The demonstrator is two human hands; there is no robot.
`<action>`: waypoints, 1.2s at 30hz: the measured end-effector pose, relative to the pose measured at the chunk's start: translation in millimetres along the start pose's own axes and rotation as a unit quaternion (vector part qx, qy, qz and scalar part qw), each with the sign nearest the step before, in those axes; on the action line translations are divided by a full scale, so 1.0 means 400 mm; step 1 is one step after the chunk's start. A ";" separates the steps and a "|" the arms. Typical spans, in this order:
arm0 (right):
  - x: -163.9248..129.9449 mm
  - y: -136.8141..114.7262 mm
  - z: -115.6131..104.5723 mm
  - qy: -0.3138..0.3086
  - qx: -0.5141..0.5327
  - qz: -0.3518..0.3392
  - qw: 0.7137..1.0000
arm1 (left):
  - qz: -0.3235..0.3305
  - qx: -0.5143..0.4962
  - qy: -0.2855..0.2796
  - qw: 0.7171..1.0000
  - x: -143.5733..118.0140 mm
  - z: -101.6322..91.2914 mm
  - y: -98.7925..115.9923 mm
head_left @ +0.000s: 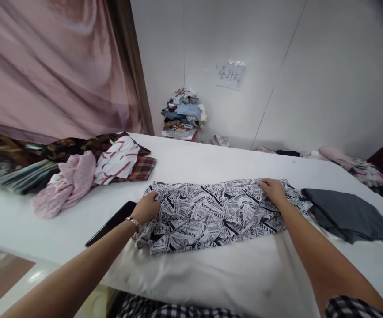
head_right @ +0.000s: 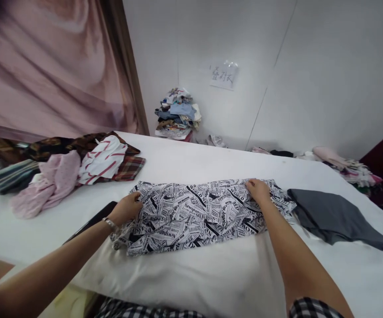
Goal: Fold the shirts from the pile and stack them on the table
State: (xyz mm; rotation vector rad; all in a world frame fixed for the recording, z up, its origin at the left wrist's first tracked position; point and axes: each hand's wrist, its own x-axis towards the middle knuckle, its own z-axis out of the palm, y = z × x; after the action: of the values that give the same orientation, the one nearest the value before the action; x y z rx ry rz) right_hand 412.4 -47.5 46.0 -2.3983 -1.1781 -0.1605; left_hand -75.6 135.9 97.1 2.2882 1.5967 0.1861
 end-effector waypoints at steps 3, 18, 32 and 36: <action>-0.031 -0.054 0.000 0.050 -0.014 -0.063 0.997 | 0.015 0.041 0.015 0.999 -0.007 -0.017 -0.004; -0.113 -0.214 -0.016 -0.220 -0.023 -0.110 0.969 | 0.208 0.138 -0.015 0.968 0.130 0.076 0.066; -0.071 -0.151 -0.008 -0.269 0.037 -0.061 0.961 | 0.163 0.246 -0.004 0.955 0.078 0.051 0.054; -0.051 -0.117 -0.033 -0.181 0.074 -0.024 0.980 | 0.151 0.274 0.009 0.950 0.077 0.059 0.055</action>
State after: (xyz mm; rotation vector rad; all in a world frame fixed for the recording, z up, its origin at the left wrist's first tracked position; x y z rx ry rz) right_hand 364.7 -43.6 67.9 -2.3288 -1.3518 0.3528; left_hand -38.1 153.0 80.2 2.9567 1.4242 -0.1929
